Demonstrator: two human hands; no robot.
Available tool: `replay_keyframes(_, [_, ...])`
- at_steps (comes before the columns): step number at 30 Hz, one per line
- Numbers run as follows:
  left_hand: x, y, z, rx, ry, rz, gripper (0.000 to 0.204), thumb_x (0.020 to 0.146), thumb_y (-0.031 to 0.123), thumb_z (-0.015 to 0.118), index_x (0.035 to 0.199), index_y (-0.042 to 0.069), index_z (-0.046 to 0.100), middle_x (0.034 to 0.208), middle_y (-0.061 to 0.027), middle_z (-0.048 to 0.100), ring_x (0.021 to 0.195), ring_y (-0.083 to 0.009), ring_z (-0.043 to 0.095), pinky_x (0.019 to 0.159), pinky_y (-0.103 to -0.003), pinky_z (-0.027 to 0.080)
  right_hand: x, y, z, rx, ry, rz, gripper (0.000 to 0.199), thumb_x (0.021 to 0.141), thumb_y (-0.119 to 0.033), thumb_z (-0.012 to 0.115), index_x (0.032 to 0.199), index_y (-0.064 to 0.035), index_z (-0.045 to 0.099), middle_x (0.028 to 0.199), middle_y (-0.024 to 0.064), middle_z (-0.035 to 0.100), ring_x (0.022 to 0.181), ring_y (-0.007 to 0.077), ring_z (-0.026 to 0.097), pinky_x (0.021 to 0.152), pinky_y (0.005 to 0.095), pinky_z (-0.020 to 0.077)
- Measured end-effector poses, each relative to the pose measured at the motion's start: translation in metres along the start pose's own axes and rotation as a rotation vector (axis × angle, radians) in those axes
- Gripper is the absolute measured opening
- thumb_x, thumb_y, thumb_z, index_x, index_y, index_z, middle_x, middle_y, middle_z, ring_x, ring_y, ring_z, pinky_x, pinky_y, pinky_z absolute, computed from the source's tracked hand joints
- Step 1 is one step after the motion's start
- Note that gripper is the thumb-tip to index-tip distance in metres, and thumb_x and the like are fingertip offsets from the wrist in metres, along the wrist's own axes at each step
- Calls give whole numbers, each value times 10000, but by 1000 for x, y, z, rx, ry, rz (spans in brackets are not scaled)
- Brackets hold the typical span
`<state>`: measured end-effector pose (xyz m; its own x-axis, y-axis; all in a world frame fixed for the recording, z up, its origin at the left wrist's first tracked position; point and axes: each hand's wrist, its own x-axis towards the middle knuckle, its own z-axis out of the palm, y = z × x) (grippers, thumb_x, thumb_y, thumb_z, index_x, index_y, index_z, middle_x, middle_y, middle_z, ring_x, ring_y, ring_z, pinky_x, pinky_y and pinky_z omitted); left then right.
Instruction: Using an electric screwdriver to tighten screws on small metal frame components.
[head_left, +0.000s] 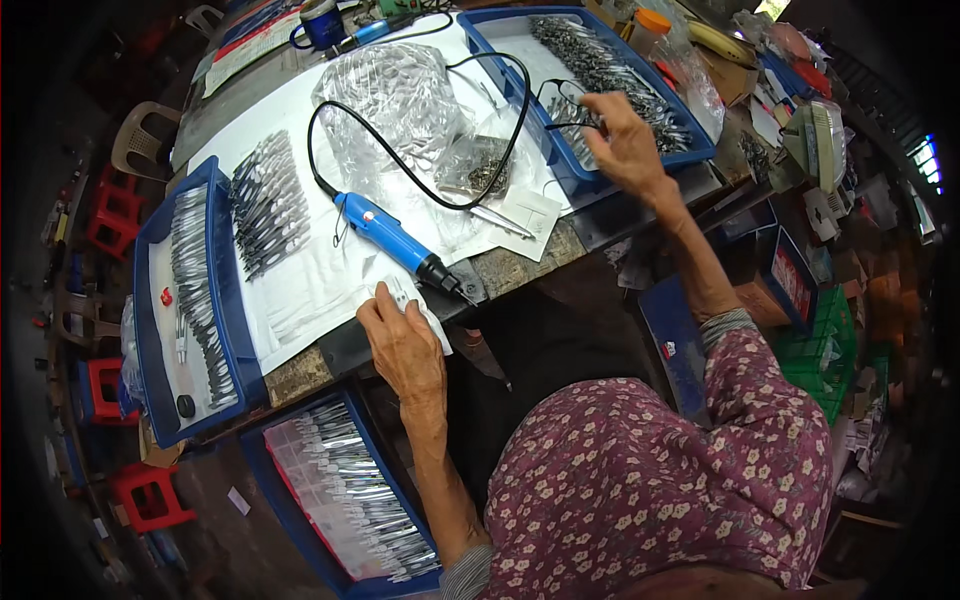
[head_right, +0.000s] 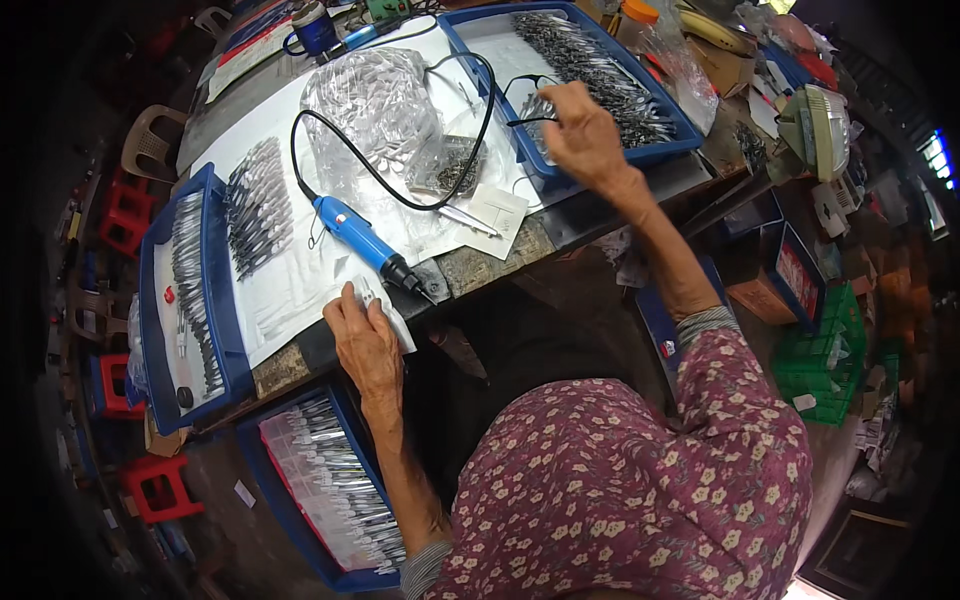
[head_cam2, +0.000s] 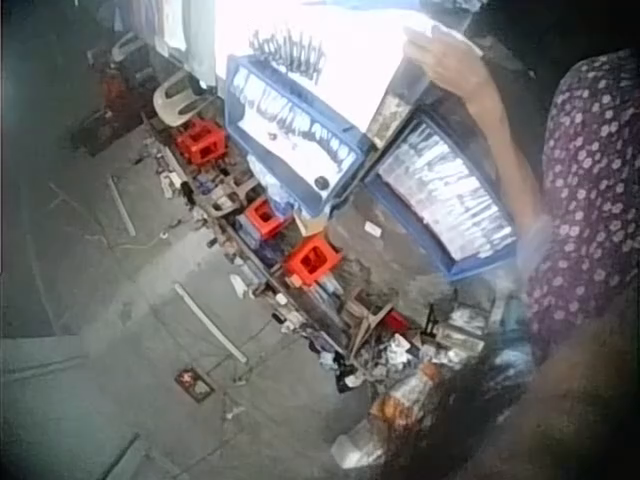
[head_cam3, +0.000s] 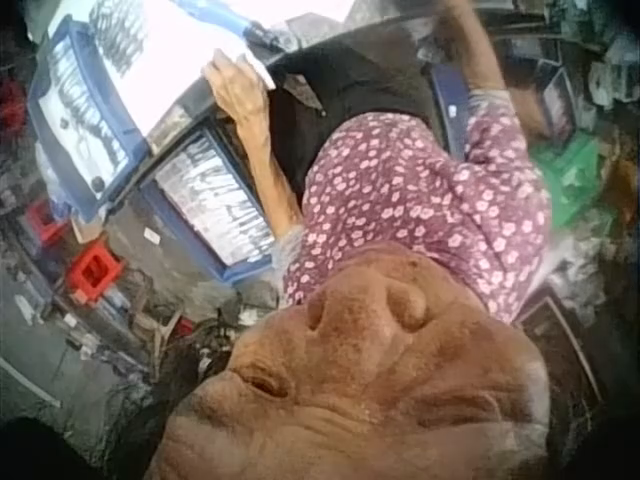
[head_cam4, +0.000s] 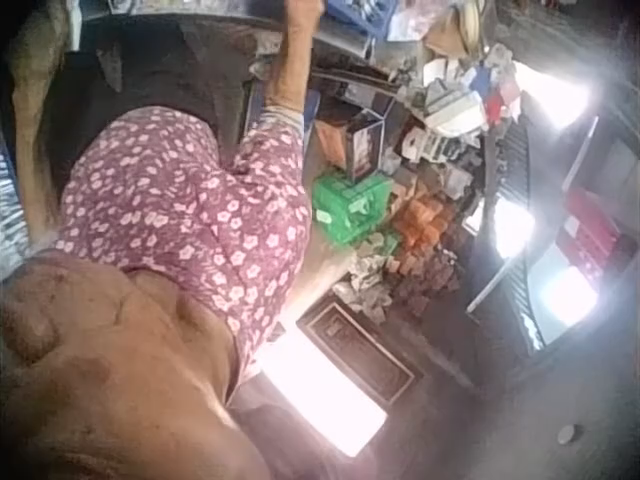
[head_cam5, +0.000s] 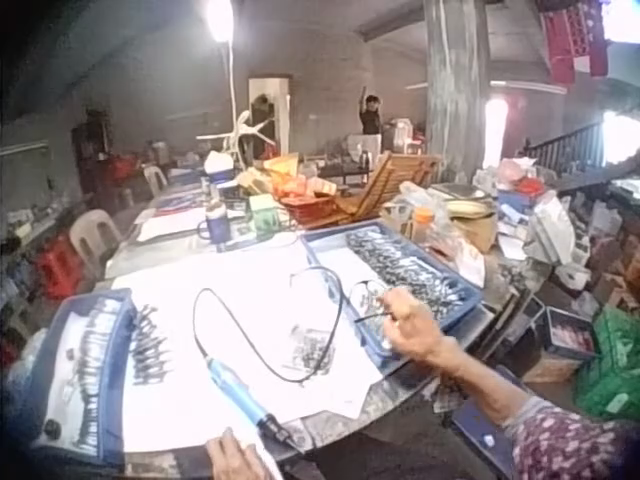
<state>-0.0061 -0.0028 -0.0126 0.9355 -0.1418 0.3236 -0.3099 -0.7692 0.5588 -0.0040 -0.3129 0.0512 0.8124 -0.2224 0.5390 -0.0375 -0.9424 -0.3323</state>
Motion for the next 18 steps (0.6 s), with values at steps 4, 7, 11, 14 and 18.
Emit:
replay_keyframes(4, [-2,4,-15,-137,31,-22,417,784,17,524,1182,-25,404,1032,-193,406,906,-350,512,719,-401,447,5,66,14,-239,-232,4,304,750,-131,511,1041,-44,508,1003,140,463,887,308,520,749,385,438])
replay_keyframes(7, [-1,4,-23,-146,95,37,417,779,-5,513,1184,-20,413,1028,-188,402,893,-331,510,699,-389,448,11,81,21,-275,-428,-20,246,785,-172,504,988,-36,534,955,146,502,868,311,533,718,401,432])
replay_keyframes(11, [-4,6,-29,-229,44,-8,416,772,-22,504,1180,-11,427,1018,-176,399,875,-306,503,684,-370,446,13,87,21,-241,-205,4,198,837,-182,492,864,8,537,681,198,535,709,380,532,609,434,403])
replay_keyframes(14, [-3,10,-32,-276,46,-3,399,770,-38,495,1165,-12,446,1003,-159,405,849,-271,510,664,-337,446,17,78,5,-266,-134,0,209,846,-185,485,827,20,520,693,228,525,701,398,523,582,428,383])
replay_keyframes(18, [-4,25,-45,-386,62,73,346,781,-45,485,1126,-9,488,958,-124,466,800,-204,518,646,-292,441,11,43,-27,-245,-72,40,212,853,-183,484,854,25,529,738,243,531,717,402,525,591,417,393])
